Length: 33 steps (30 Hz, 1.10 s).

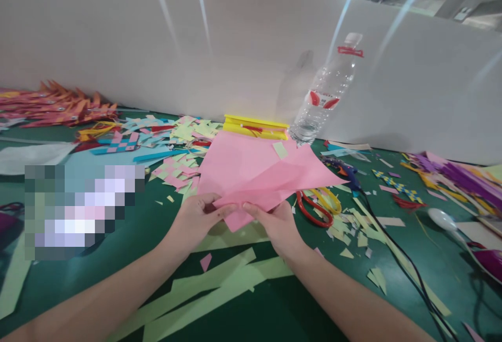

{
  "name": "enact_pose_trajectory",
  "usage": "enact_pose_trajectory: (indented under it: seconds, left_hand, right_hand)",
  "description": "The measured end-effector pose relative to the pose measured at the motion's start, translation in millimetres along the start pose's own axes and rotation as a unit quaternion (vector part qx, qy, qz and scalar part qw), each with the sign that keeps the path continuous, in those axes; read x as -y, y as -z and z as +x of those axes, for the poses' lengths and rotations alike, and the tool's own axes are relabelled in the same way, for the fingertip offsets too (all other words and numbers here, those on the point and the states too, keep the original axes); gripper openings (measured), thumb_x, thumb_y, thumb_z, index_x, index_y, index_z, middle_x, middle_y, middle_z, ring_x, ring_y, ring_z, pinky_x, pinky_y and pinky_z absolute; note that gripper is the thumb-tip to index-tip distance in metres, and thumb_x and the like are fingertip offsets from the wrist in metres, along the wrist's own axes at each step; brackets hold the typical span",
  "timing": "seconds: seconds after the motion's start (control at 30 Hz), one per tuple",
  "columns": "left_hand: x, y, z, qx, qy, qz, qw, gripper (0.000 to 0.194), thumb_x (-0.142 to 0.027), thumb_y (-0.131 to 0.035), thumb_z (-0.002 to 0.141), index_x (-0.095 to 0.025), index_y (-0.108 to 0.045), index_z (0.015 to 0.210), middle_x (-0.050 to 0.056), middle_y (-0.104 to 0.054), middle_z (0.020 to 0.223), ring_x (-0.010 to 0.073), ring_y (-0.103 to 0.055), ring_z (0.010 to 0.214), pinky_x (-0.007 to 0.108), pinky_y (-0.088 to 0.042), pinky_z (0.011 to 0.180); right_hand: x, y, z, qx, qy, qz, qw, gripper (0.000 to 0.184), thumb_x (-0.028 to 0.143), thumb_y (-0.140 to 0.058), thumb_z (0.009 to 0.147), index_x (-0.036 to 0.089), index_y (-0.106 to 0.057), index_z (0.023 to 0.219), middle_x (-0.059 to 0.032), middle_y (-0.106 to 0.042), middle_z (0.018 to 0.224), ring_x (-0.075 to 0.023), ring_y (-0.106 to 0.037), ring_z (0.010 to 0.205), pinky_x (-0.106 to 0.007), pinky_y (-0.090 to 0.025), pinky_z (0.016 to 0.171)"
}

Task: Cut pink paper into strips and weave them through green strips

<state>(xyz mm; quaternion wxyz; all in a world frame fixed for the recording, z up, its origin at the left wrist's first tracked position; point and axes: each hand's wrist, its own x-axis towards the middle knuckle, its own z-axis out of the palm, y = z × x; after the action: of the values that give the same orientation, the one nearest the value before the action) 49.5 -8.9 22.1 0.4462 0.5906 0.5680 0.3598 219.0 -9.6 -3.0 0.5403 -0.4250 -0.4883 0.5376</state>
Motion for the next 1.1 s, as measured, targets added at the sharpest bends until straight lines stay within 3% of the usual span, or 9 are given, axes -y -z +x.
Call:
enact_pose_trajectory:
  seconds: [0.4, 0.57, 0.73, 0.93, 1.03, 1.1]
  left_hand:
    - [-2, -0.4, -1, -0.001, -0.001, -0.005, 1.000, 0.043, -0.050, -0.069, 0.066, -0.018, -0.044, 0.052, -0.008, -0.028, 0.049, 0.0074, -0.024, 0.045, 0.021, -0.016, 0.042]
    - [-1, 0.5, 0, -0.011, 0.004, -0.002, 1.000, 0.042, -0.048, -0.070, 0.064, -0.019, -0.043, 0.051, -0.007, -0.030, 0.049, 0.0074, -0.025, 0.044, 0.021, -0.018, 0.042]
    - [-1, 1.9, 3, -0.019, 0.002, 0.001, 1.000, 0.040, -0.042, -0.075, 0.061, -0.019, -0.045, 0.048, -0.007, -0.035, 0.047, 0.0081, -0.030, 0.044, 0.021, -0.022, 0.042]
    - [-2, 3.1, 4, -0.013, 0.004, -0.009, 1.000, 0.037, -0.047, -0.074, 0.060, -0.017, -0.055, 0.053, -0.005, -0.045, 0.050, 0.0090, -0.039, 0.045, 0.020, -0.029, 0.042]
    - [0, 4.7, 5, -0.010, -0.001, -0.010, 1.000, 0.036, -0.050, -0.073, 0.062, -0.016, -0.061, 0.060, -0.003, -0.052, 0.054, 0.0099, -0.043, 0.048, 0.020, -0.031, 0.043]
    - [1, 5.4, 6, -0.018, -0.003, -0.002, 1.000, 0.037, -0.049, -0.074, 0.062, -0.017, -0.056, 0.055, -0.005, -0.046, 0.052, 0.0090, -0.040, 0.046, 0.019, -0.029, 0.042]
  right_hand:
    - [2, 0, -1, -0.010, -0.019, -0.003, 1.000, 0.020, 0.033, -0.079, 0.067, 0.020, -0.074, 0.080, -0.0029, -0.074, 0.084, -0.0175, -0.067, 0.078, -0.033, -0.054, 0.076]
    - [-5, 2, 3, -0.066, -0.040, 0.046, 0.996, 0.024, 0.040, -0.077, 0.067, 0.018, -0.072, 0.075, -0.0021, -0.071, 0.073, -0.0155, -0.064, 0.066, -0.030, -0.052, 0.064]
    - [-7, 5, 8, -0.118, -0.036, 0.108, 0.986, 0.021, 0.033, -0.082, 0.061, 0.018, -0.070, 0.070, -0.0006, -0.071, 0.071, -0.0140, -0.064, 0.064, -0.030, -0.053, 0.067]
    - [-4, 5, 9, -0.082, -0.038, 0.124, 0.988, 0.019, 0.033, -0.080, 0.063, 0.019, -0.070, 0.071, -0.0010, -0.070, 0.069, -0.0159, -0.065, 0.066, -0.031, -0.056, 0.064]
    - [-2, 7, 12, -0.096, -0.038, 0.135, 0.985, 0.020, 0.033, -0.081, 0.062, 0.018, -0.069, 0.066, -0.0001, -0.070, 0.065, -0.0145, -0.064, 0.061, -0.030, -0.056, 0.063]
    - [0, 10, 15, -0.116, -0.039, 0.137, 0.983, 0.022, 0.034, -0.082, 0.060, 0.017, -0.068, 0.061, 0.0006, -0.068, 0.059, -0.0127, -0.062, 0.055, -0.029, -0.056, 0.062]
